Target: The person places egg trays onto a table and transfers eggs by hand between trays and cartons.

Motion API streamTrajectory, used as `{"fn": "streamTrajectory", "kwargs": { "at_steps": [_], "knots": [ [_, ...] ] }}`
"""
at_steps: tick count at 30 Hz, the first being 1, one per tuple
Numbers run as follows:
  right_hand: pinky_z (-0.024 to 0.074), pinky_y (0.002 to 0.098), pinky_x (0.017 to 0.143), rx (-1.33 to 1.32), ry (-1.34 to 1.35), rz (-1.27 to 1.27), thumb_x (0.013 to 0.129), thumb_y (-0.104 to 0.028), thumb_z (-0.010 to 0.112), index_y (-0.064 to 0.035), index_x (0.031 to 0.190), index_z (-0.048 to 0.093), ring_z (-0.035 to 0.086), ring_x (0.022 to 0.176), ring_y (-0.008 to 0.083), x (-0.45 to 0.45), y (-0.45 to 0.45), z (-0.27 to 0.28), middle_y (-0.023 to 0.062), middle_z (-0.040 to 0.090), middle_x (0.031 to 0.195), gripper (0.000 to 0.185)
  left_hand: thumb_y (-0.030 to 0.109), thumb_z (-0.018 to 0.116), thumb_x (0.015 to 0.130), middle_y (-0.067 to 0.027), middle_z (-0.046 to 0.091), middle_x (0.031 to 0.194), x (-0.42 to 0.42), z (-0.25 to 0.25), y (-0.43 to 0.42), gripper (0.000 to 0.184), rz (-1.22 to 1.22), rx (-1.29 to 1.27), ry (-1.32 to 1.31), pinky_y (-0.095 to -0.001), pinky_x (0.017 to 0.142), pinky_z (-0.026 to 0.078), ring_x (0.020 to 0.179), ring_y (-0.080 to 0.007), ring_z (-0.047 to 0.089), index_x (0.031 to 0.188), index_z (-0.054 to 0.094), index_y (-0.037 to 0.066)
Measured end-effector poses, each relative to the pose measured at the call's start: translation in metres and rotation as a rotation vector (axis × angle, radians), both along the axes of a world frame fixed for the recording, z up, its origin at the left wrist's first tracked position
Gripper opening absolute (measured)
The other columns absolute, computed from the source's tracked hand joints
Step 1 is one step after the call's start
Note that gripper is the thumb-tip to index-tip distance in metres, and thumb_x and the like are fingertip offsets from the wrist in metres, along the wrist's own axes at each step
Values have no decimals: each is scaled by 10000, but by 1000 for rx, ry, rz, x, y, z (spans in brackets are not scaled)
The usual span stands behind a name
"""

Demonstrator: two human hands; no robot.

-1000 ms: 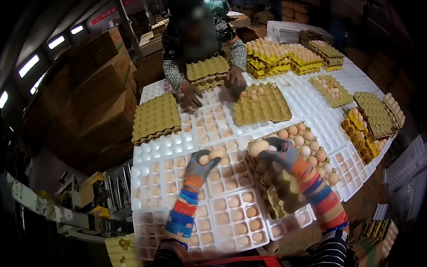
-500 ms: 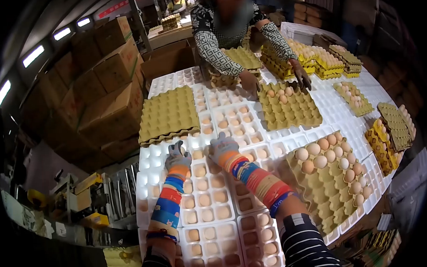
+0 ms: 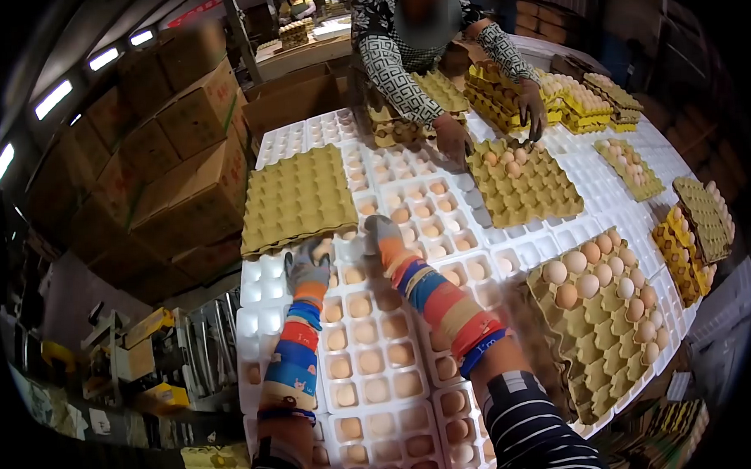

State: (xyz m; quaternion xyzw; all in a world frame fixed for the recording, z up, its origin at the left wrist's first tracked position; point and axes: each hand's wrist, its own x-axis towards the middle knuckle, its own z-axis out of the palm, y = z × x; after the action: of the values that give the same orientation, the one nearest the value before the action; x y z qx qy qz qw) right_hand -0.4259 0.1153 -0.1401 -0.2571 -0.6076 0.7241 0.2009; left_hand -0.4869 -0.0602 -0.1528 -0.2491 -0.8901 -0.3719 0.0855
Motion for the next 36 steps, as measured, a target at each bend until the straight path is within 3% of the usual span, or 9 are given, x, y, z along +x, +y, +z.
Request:
{"fn": "streamTrajectory", "kwargs": {
  "at_steps": [1,5,12,18,21,25,30,33,36],
  "knots": [
    [490,319,702,-115,53,-30,814,-233,531,-86,932,642,602,712,240,-1,-12,4,86,635,821,218,269,572,828,-111,556,1217,4,-11,1,363,11,-322,126,-424,1022,322,1183,-288,471,1181,582,184],
    [469,425,848,1153,-12,99,802,-228,552,-132,1064,606,563,962,383,-6,-37,-2,177,607,1015,284,282,561,803,-111,501,1296,9,-26,2,497,-31,-331,265,-422,1059,275,1225,-296,427,1270,505,122],
    [457,419,852,1108,-294,299,830,-266,539,-123,1143,575,560,995,352,58,-48,81,170,576,1066,346,227,572,817,-150,506,1269,11,-14,1,467,-32,-212,356,-424,1019,328,1177,-328,449,1255,509,78],
    [488,389,801,1337,-331,359,785,-257,605,-116,1074,603,589,925,302,259,20,183,105,594,1034,321,198,645,799,-139,527,1235,20,-1,-2,390,-97,-28,502,-434,988,358,1138,-306,479,1166,578,87],
    [489,394,741,1422,-548,177,729,-210,609,-159,1045,614,590,887,303,356,86,193,121,585,986,320,121,683,760,-149,534,1195,51,9,37,384,-217,439,177,-399,936,414,1083,-285,513,1128,592,64],
    [462,397,807,1713,-640,295,769,-217,602,-188,1043,600,567,985,302,393,97,187,101,562,1098,276,148,717,705,-118,599,958,205,117,102,271,-690,450,205,-366,796,458,879,-290,573,950,652,53],
    [424,390,901,1257,-189,-17,798,-287,637,-168,1101,575,554,1053,275,405,123,142,64,550,1189,331,320,736,674,-130,591,1010,303,153,144,466,-776,-55,263,-386,774,475,927,-302,575,1075,608,120],
    [396,341,1004,183,-153,-93,774,-231,661,-65,1164,513,508,1166,250,426,120,184,131,519,1225,449,381,719,668,-136,575,1051,324,148,164,572,-709,-291,355,-392,750,486,900,-297,582,1154,553,128],
    [426,309,715,-13,-198,-173,793,-265,640,-92,997,567,525,831,160,451,131,206,73,595,955,277,318,702,707,-114,574,1051,328,141,173,558,-742,-277,254,-358,700,501,852,-257,596,1176,506,89]
  ]
}}
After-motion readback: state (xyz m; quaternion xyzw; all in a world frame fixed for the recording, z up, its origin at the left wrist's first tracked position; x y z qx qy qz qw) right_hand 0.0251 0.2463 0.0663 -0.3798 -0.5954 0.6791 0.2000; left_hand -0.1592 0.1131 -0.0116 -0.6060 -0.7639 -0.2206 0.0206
